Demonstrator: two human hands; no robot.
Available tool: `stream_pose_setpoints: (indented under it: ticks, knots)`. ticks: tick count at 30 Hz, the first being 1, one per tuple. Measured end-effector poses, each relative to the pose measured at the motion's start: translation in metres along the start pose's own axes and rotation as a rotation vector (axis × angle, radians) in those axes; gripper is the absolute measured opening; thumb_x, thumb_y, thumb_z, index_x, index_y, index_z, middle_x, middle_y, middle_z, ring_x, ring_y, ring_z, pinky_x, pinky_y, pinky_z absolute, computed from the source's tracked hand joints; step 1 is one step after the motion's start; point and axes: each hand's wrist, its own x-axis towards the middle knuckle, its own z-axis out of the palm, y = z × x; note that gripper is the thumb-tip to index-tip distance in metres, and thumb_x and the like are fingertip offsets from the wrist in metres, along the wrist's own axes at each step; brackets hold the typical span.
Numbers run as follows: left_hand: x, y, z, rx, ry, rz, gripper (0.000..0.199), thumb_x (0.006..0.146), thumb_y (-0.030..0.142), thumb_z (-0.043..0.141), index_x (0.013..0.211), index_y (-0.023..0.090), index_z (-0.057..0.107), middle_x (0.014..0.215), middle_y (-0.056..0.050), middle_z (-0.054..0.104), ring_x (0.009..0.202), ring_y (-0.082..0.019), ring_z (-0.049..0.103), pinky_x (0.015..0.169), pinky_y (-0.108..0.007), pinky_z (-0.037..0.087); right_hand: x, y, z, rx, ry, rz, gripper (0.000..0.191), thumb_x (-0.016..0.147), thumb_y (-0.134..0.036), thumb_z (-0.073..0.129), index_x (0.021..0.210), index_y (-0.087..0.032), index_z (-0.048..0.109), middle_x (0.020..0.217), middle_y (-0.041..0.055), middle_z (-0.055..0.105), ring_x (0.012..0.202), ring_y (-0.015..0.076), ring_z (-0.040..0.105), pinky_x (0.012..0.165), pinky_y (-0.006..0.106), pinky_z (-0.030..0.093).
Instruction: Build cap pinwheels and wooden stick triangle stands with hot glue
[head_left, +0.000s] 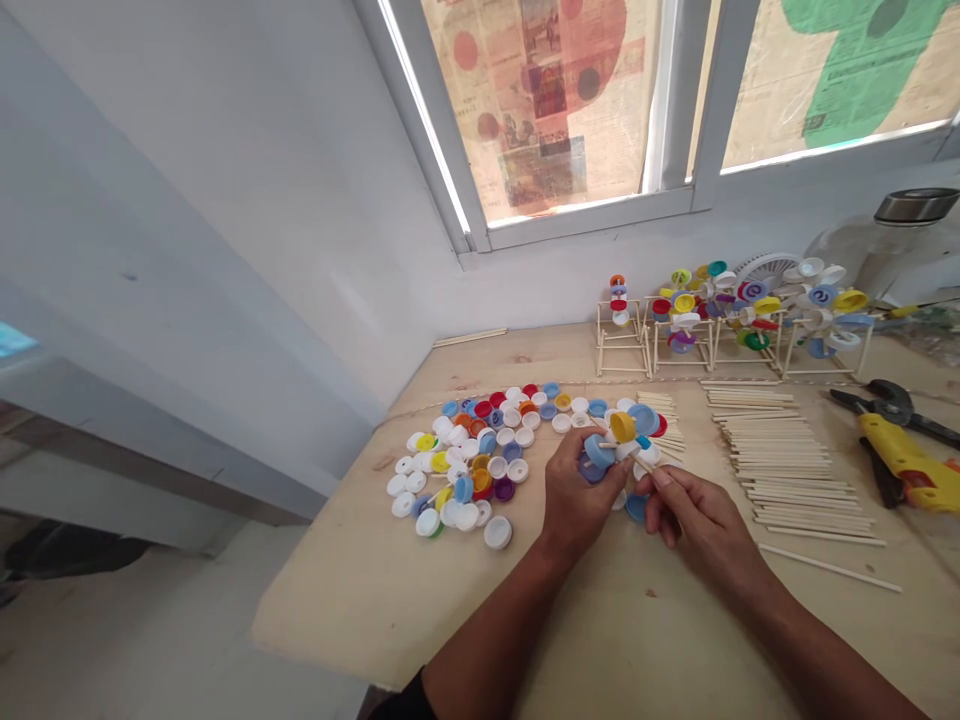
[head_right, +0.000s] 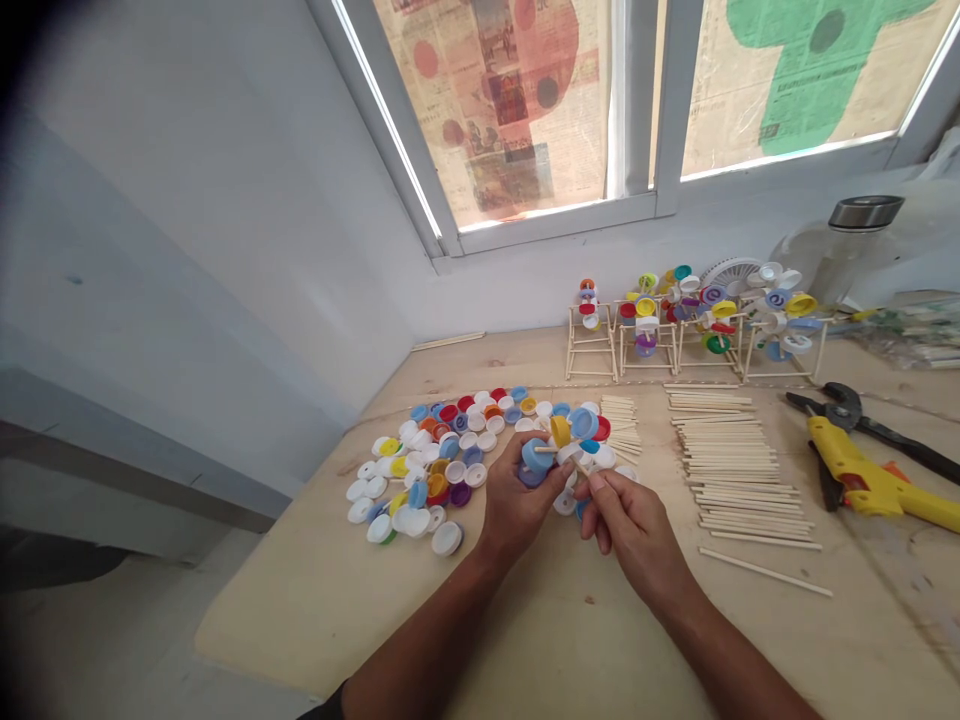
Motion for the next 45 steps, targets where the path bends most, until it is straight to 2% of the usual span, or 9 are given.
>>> stream_pose_setpoints:
  ticks: [5, 10, 13, 17, 23, 27, 33, 39, 45]
  knots:
    - [0.003, -0.001, -0.003, 0.026, 0.032, 0.034, 0.026, 0.072, 0.032, 0.068, 0.094, 0.020, 0.059, 0.084, -0.001, 0.065, 0.074, -0.015, 0.061, 0.071, -0.026, 0.049, 0.001, -0.002, 0.000, -0.019, 0.002, 0.002, 0.047, 0.084, -0.061, 0.046, 0.080, -0.016, 0.060, 0.054, -0.0008, 0.057, 0.044, 0.0087, 0.043, 0.047, 0.024, 0.035]
    - [0.021, -0.005, -0.023, 0.070, 0.206, -0.026, 0.026, 0.072, 0.036, 0.068, 0.090, 0.019, 0.059, 0.073, 0.001, 0.063, 0.065, -0.013, 0.059, 0.064, -0.024, 0.048, -0.001, -0.003, 0.000, -0.028, 0.011, 0.003, 0.048, 0.083, -0.061, 0.047, 0.084, -0.016, 0.062, 0.056, -0.0002, 0.057, 0.044, 0.0090, 0.043, 0.048, 0.024, 0.037]
    - [0.033, -0.013, -0.036, 0.150, 0.264, -0.062, 0.025, 0.070, 0.038, 0.068, 0.082, 0.019, 0.058, 0.070, 0.001, 0.063, 0.063, -0.014, 0.059, 0.062, -0.024, 0.048, -0.001, -0.001, 0.000, -0.033, -0.015, 0.012, 0.047, 0.084, -0.060, 0.047, 0.086, -0.016, 0.063, 0.058, -0.0004, 0.058, 0.045, 0.0090, 0.043, 0.048, 0.024, 0.036]
    - [0.041, -0.026, -0.047, 0.261, 0.218, -0.095, 0.025, 0.068, 0.041, 0.069, 0.076, 0.019, 0.058, 0.072, -0.001, 0.065, 0.066, -0.017, 0.062, 0.063, -0.027, 0.048, -0.002, -0.001, 0.000, -0.041, -0.024, 0.011, 0.047, 0.084, -0.059, 0.047, 0.087, -0.015, 0.063, 0.059, -0.0008, 0.057, 0.046, 0.0087, 0.043, 0.049, 0.024, 0.036]
    - [0.044, -0.033, -0.051, 0.351, 0.152, -0.163, 0.023, 0.066, 0.039, 0.069, 0.074, 0.019, 0.059, 0.073, -0.003, 0.066, 0.065, -0.018, 0.061, 0.062, -0.028, 0.046, -0.002, -0.004, 0.000, -0.034, -0.024, 0.001, 0.047, 0.084, -0.059, 0.047, 0.086, -0.015, 0.063, 0.059, -0.0006, 0.057, 0.047, 0.0085, 0.043, 0.049, 0.024, 0.036]
    - [0.045, -0.035, -0.051, 0.400, 0.159, -0.186, 0.022, 0.065, 0.037, 0.070, 0.073, 0.019, 0.059, 0.075, -0.003, 0.067, 0.068, -0.019, 0.062, 0.062, -0.028, 0.046, -0.002, -0.002, 0.000, -0.031, -0.028, -0.001, 0.047, 0.084, -0.060, 0.048, 0.087, -0.016, 0.063, 0.059, 0.0001, 0.057, 0.046, 0.0093, 0.043, 0.048, 0.025, 0.037]
    - [0.045, -0.037, -0.052, 0.476, 0.175, -0.144, 0.021, 0.068, 0.038, 0.067, 0.076, 0.020, 0.059, 0.077, -0.005, 0.066, 0.071, -0.021, 0.063, 0.064, -0.031, 0.047, -0.001, -0.002, -0.001, -0.041, -0.035, -0.002, 0.047, 0.083, -0.059, 0.049, 0.086, -0.015, 0.064, 0.059, -0.0005, 0.057, 0.045, 0.0080, 0.043, 0.048, 0.024, 0.037]
    - [0.046, -0.036, -0.055, 0.455, 0.184, -0.163, 0.021, 0.069, 0.037, 0.066, 0.079, 0.020, 0.060, 0.077, -0.005, 0.068, 0.073, -0.022, 0.064, 0.067, -0.032, 0.047, -0.001, -0.002, -0.001, -0.053, -0.036, 0.010, 0.047, 0.083, -0.060, 0.049, 0.087, -0.015, 0.064, 0.060, -0.0006, 0.058, 0.046, 0.0081, 0.043, 0.048, 0.023, 0.036]
    - [0.046, -0.032, -0.059, 0.318, 0.082, -0.165, 0.024, 0.066, 0.039, 0.069, 0.076, 0.019, 0.062, 0.074, -0.003, 0.069, 0.069, -0.020, 0.065, 0.064, -0.030, 0.049, 0.000, -0.002, -0.002, -0.059, -0.039, 0.020, 0.047, 0.082, -0.061, 0.049, 0.085, -0.016, 0.063, 0.060, -0.0001, 0.058, 0.046, 0.0089, 0.043, 0.048, 0.024, 0.036]
